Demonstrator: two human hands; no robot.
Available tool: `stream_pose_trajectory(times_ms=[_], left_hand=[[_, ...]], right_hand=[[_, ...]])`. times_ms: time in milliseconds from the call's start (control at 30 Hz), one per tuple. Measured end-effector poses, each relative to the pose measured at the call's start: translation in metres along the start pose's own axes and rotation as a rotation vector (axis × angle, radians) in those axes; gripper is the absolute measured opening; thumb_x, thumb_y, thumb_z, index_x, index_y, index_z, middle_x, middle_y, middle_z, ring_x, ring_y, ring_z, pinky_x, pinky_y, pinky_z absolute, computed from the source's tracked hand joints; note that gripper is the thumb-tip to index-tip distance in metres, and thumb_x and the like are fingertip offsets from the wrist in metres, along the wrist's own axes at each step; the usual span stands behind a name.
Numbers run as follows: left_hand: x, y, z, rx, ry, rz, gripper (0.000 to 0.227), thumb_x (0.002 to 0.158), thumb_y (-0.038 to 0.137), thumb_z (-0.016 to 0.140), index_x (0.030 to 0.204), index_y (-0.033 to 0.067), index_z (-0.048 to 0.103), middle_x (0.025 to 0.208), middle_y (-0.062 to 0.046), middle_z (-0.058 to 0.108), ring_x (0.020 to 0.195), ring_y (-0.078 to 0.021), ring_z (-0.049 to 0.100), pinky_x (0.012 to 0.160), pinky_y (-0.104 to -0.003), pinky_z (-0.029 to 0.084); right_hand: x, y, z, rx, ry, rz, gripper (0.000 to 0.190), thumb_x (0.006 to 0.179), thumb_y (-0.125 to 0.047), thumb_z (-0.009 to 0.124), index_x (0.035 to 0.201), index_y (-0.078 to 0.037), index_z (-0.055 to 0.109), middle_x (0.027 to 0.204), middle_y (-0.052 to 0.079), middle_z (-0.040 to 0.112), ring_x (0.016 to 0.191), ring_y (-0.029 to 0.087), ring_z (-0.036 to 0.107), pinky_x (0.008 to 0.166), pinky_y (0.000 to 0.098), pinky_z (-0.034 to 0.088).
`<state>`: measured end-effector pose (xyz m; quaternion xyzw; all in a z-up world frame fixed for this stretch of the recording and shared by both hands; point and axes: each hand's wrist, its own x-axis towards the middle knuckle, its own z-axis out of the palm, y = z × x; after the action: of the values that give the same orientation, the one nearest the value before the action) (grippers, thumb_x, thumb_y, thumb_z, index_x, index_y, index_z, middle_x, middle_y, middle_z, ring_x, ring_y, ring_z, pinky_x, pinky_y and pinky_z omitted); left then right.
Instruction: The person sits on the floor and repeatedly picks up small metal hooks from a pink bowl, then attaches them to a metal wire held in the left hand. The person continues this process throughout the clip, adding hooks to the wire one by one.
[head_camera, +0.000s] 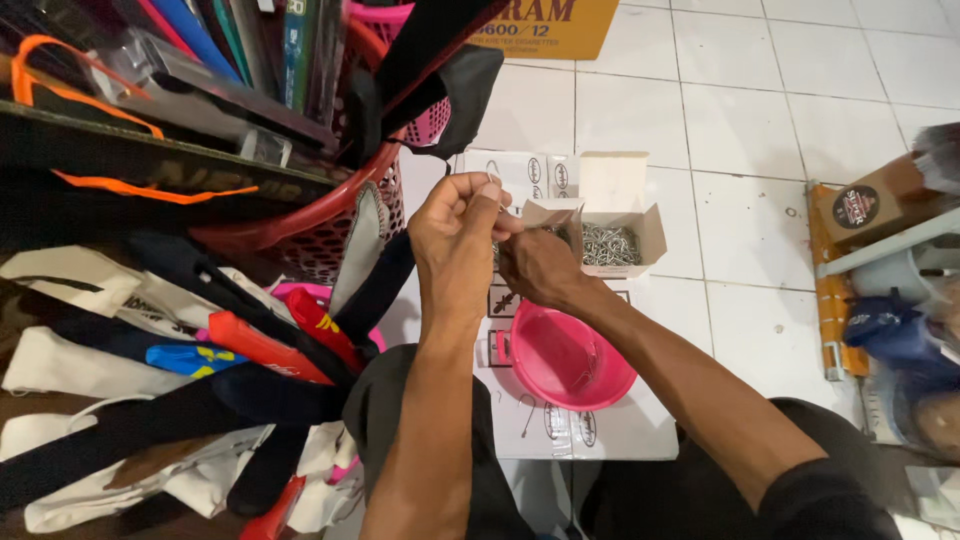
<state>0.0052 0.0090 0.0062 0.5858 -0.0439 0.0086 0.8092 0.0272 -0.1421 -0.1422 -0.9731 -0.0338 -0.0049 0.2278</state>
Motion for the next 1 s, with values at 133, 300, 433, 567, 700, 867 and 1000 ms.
stream_pose_trajectory(times_ms=[133,300,433,567,700,867,1000], left_hand=[[0.001,-0.004,0.000,0.014,-0.013,0.009,0.010,0.093,0.006,0.060,0.094,0.0010,0.068,0.082,-0.010,0.071,0.065,-0.0116,0.070,0.060,-0.023,0.058],[-0.003,0.006,-0.003,0.032,-0.027,-0.007,0.010,0.094,0.006,0.059,0.092,0.0018,0.067,0.083,-0.010,0.070,0.066,-0.0129,0.070,0.062,-0.024,0.058],[-0.005,0.002,0.001,0.041,-0.057,-0.028,0.009,0.093,0.008,0.060,0.090,0.0032,0.067,0.082,-0.010,0.070,0.066,-0.0132,0.070,0.062,-0.023,0.058],[-0.012,-0.010,0.014,0.129,-0.170,-0.024,0.009,0.091,0.007,0.060,0.091,0.0041,0.069,0.083,-0.012,0.074,0.066,-0.0135,0.072,0.059,-0.025,0.058],[-0.018,-0.020,0.020,0.189,-0.233,-0.009,0.011,0.091,0.008,0.060,0.090,0.0024,0.069,0.070,-0.009,0.067,0.062,-0.0130,0.066,0.055,-0.026,0.053],[-0.016,-0.022,0.019,0.314,-0.236,0.035,0.011,0.090,0.007,0.061,0.090,0.0028,0.070,0.068,-0.011,0.068,0.060,-0.0148,0.068,0.054,-0.028,0.053],[-0.017,-0.014,0.017,0.318,-0.225,0.041,0.012,0.090,0.007,0.060,0.089,0.0034,0.071,0.074,-0.012,0.069,0.063,-0.0168,0.072,0.055,-0.029,0.054]], right_hand=[[0.003,0.006,0.003,-0.061,0.005,0.030,0.024,0.084,-0.024,0.060,0.078,-0.003,0.071,0.072,0.023,0.070,0.080,0.046,0.072,0.070,0.0559,0.056],[-0.037,-0.045,-0.069,-0.029,-0.009,-0.106,0.028,0.091,-0.024,0.057,0.100,-0.002,0.072,0.106,0.028,0.075,0.115,0.049,0.067,0.102,0.0651,0.042],[-0.095,-0.067,-0.092,-0.167,-0.405,-0.186,0.017,0.080,-0.012,0.058,0.086,-0.007,0.074,0.085,0.020,0.073,0.084,0.040,0.073,0.074,0.0540,0.057],[-0.131,0.059,0.024,0.011,-0.480,-0.141,0.022,0.083,-0.015,0.058,0.087,-0.012,0.079,0.092,0.013,0.076,0.095,0.027,0.073,0.076,0.0418,0.059],[-0.108,0.036,0.021,-0.325,-0.454,-0.417,0.035,0.079,-0.017,0.058,0.104,-0.002,0.076,0.135,0.022,0.061,0.134,0.047,0.050,0.105,0.0734,0.040],[-0.111,0.088,0.073,-0.562,-0.341,-0.199,0.037,0.088,-0.021,0.043,0.111,-0.012,0.071,0.098,0.020,0.072,0.082,0.038,0.073,0.062,0.0484,0.059],[-0.134,0.103,0.077,-0.544,0.037,-0.578,0.021,0.081,-0.019,0.052,0.078,-0.007,0.069,0.070,0.017,0.064,0.061,0.037,0.063,0.050,0.0493,0.049]])
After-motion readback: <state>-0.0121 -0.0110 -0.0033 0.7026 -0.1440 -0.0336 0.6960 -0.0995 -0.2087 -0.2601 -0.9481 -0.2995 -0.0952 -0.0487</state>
